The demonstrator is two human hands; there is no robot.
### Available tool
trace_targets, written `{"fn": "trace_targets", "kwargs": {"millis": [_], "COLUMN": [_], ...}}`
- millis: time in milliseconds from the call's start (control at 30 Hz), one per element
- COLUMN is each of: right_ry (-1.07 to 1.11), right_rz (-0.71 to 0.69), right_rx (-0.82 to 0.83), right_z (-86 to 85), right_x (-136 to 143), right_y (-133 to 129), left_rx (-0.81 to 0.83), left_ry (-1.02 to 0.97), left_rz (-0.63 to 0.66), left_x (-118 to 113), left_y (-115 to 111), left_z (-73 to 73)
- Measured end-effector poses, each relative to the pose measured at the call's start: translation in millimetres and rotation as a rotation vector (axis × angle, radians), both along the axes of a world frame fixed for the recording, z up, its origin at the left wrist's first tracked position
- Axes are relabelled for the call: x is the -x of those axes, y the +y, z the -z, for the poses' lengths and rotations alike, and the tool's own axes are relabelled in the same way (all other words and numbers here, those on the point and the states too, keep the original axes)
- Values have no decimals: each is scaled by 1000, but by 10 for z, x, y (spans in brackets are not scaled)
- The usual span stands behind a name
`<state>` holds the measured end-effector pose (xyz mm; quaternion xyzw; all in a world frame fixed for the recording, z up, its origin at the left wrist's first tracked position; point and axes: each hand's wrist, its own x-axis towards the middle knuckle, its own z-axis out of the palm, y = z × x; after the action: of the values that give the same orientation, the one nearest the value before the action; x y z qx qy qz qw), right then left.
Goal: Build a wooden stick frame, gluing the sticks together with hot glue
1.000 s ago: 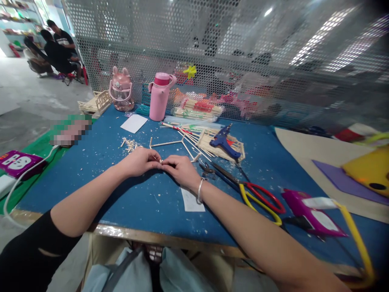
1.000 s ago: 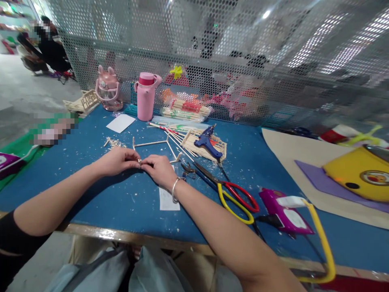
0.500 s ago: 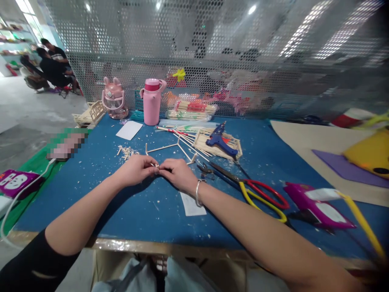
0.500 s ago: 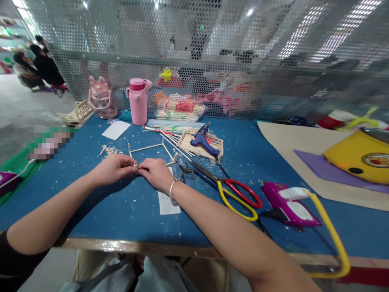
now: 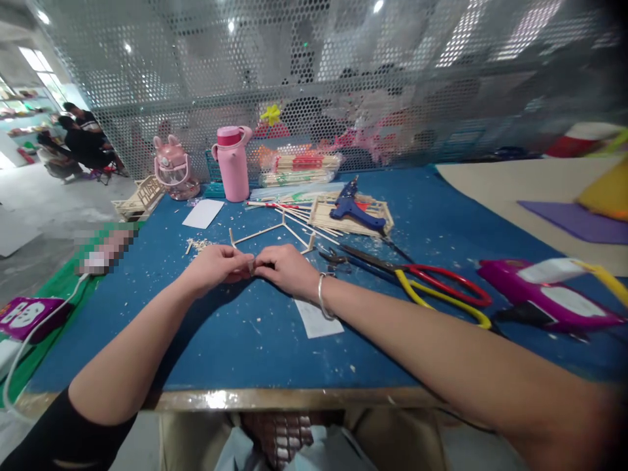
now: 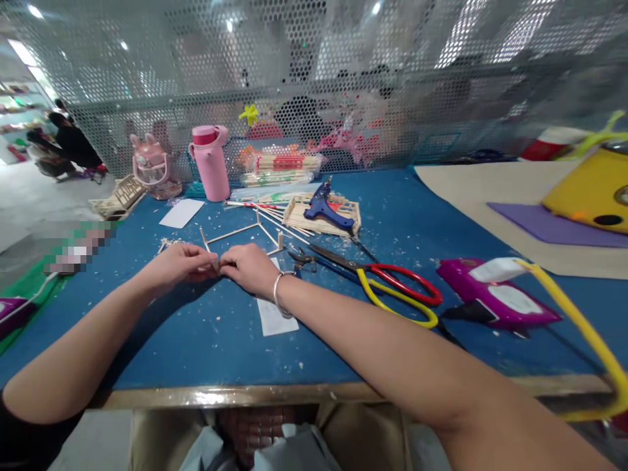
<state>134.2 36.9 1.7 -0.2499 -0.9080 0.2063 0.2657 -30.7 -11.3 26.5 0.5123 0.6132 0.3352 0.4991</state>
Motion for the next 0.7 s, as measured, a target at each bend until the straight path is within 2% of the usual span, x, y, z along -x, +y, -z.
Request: {"fn": "trace_targets", "kwargs": {"millis": [100,267,367,500,700], "right_ry": [17,163,253,235,97], "right_rz": [6,113,159,153,101], "right_rx": [50,368,470,429,260], "right_z": [-24,-45,-24,-11,-42], "right_x": [0,-10,-5,10,34], "right_y": [-1,36,68,60,3], "left_rx": [44,66,74,87,106], "left_ry": [-60,-89,-108,-115,-109], "left_rz": [-13,-39,-57,-69,-82], "left_x": [6,13,5,-5,-33], "left_y": [9,4,-4,-9,-22], "left_z": [-10,-24,-38,-63,-105]}}
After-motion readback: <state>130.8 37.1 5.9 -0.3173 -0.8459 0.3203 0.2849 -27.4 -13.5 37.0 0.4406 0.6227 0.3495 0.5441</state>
